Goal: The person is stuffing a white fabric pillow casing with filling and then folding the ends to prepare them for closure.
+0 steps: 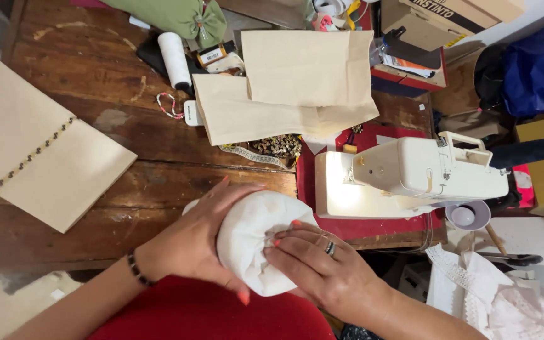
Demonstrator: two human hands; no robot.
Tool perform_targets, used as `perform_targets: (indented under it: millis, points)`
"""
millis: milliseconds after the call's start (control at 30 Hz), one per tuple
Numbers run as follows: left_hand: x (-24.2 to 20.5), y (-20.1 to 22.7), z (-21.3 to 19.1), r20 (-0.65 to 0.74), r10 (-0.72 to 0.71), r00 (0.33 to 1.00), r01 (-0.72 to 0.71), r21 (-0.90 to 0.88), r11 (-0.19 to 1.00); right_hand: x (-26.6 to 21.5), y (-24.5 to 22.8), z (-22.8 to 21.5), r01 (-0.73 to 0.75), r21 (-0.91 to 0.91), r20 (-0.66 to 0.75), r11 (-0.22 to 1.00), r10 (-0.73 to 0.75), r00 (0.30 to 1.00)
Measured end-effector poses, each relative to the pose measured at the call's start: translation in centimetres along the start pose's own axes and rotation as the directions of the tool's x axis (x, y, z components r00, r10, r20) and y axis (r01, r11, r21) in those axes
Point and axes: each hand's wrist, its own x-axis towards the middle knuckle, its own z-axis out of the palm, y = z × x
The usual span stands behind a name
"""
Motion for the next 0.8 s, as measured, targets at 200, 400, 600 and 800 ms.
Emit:
perform_targets:
  millis: [200, 400, 600, 800]
  points:
    - [1.2, -0.8, 2.1, -0.102, -0.068, 0.992, 0.052, -0.149, 0.988, 0.5, 2.1, 1.4, -0.114, 0.193, 0.115, 0.974, 0.093, 0.989]
    - [2.3, -0.2, 1.1, -0.091, -0.039, 0.995, 0.034, -0.057, 0.998, 1.3, 3.0, -0.3, -0.131, 0.259, 0.281, 0.957, 0.055, 0.958]
    - [0.9, 0.2, -0.2, -0.049, -0.109, 0.993, 0.097, -0.202, 0.975, 0.7, 2.8, -3.5, -0.124, 0.415, 0.089, 0.901, 0.095, 0.991]
    - [-0.1, -0.9, 1.2, 0.03, -0.153, 0.988, 0.154, -0.035, 0.987, 2.8, 4.7, -1.0, -0.63, 0.261, 0.465, 0.732, 0.477, 0.746]
